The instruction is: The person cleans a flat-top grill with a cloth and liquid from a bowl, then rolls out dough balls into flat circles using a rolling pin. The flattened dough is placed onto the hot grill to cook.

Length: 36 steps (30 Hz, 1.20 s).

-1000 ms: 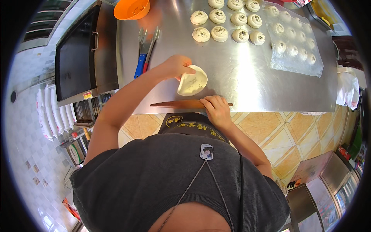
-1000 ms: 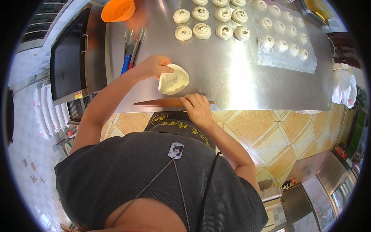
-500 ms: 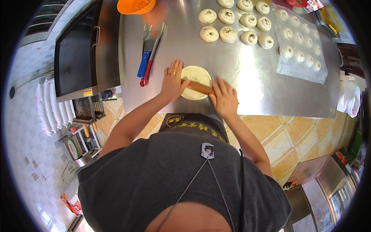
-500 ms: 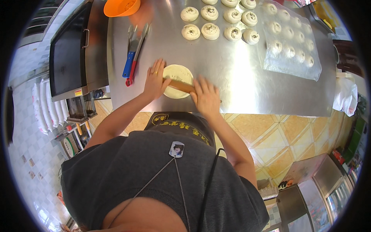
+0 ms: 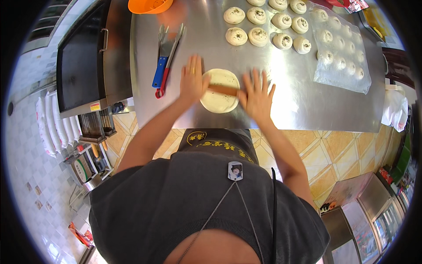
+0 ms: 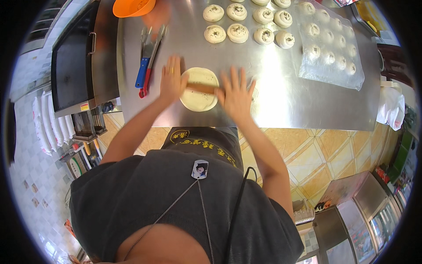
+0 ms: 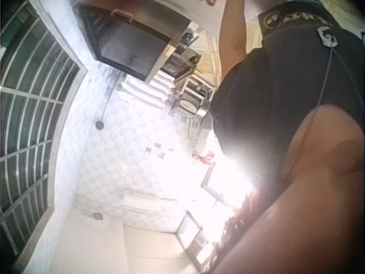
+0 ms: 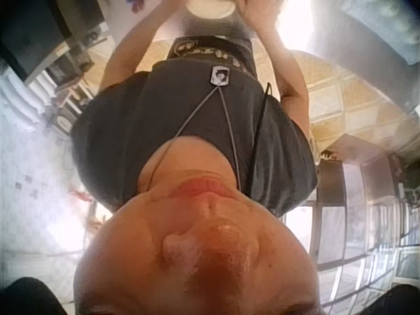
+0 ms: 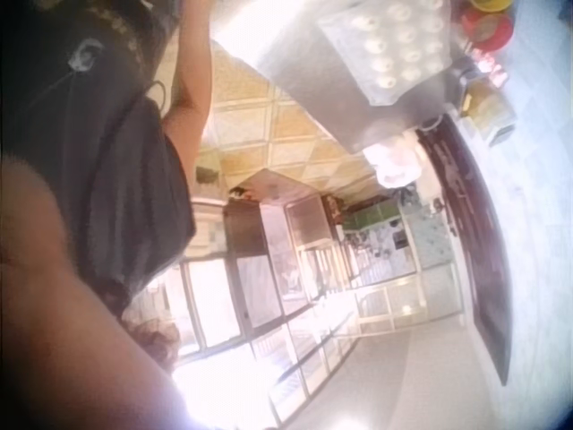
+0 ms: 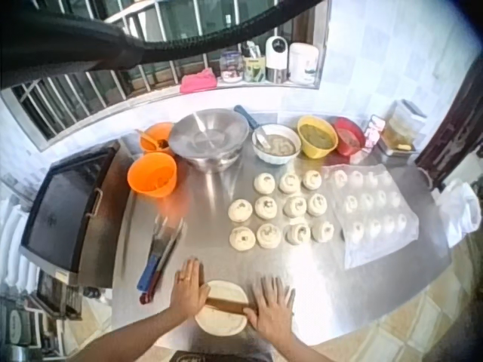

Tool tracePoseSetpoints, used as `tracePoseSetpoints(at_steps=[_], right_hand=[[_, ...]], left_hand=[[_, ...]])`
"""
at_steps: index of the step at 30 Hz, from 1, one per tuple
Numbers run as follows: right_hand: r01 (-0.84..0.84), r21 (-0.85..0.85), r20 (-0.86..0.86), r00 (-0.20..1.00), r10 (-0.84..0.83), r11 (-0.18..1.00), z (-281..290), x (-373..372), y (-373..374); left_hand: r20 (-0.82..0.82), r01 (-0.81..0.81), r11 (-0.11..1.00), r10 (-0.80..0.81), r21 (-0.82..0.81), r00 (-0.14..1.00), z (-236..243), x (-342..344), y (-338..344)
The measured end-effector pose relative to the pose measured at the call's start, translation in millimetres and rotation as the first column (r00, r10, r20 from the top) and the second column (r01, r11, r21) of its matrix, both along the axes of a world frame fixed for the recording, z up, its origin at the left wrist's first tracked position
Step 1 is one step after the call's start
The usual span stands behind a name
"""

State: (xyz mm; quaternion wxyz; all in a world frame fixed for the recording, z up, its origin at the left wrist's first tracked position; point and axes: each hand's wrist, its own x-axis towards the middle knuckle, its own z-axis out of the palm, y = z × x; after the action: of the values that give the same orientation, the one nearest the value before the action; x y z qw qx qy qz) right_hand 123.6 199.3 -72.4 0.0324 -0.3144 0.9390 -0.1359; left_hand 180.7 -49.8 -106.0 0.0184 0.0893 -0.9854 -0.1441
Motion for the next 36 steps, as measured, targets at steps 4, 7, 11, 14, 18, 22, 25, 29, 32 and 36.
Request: tracePoseSetpoints(at_steps=[4, 7, 11, 14, 18, 22, 25, 29, 32, 36], right_hand=[[0.148, -0.123, -0.035, 0.988, -0.153, 0.981, -3, -37, -27], [0.002, -0.06, 0.131, 0.991, 0.006, 0.998, -7, 38, 3], [0.034, 0.005, 0.133, 0.991, -0.035, 0.999, -7, 56, 28], [0.315, -0.074, -0.054, 0.946, -0.319, 0.946, -12, -23, 9], [0.182, -0.049, 0.052, 0.982, -0.179, 0.982, -12, 0, -1], [-0.173, -0.064, 0.249, 0.951, 0.184, 0.983, 8, 87, 21], [-0.072, -0.004, 0.065, 0.995, 0.072, 0.997, -2, 45, 11], [0.189, -0.088, -0.015, 0.982, -0.191, 0.978, -7, -26, -16], [0.02, -0.022, 0.041, 0.999, -0.019, 1.0, -4, 12, -10], [-0.176, -0.203, 0.175, 0.961, 0.213, 0.963, -10, 58, 25]], left_hand=[[-0.131, 0.004, 1.0, -0.007, -0.024, 0.991, 2, -51, -25], [0.12, 0.147, 0.987, -0.153, 0.062, 0.981, 15, 35, -6], [0.103, 0.193, 0.981, -0.196, 0.038, 0.975, 26, 23, 14], [-0.149, 0.059, 0.997, -0.05, 0.055, 0.987, 1, -70, 7], [-0.098, 0.131, 0.989, -0.124, 0.069, 0.987, -5, -57, -12], [0.252, 0.261, 0.96, -0.278, 0.1, 0.927, 23, 59, -14], [0.131, 0.234, 0.97, -0.241, 0.067, 0.962, 14, 34, -12], [-0.005, 0.176, 0.984, -0.176, 0.02, 0.984, 6, -45, -25], [0.113, 0.243, 0.97, -0.244, 0.024, 0.963, 7, -8, -29], [0.238, 0.293, 0.95, -0.311, 0.109, 0.92, 38, 88, -15]])
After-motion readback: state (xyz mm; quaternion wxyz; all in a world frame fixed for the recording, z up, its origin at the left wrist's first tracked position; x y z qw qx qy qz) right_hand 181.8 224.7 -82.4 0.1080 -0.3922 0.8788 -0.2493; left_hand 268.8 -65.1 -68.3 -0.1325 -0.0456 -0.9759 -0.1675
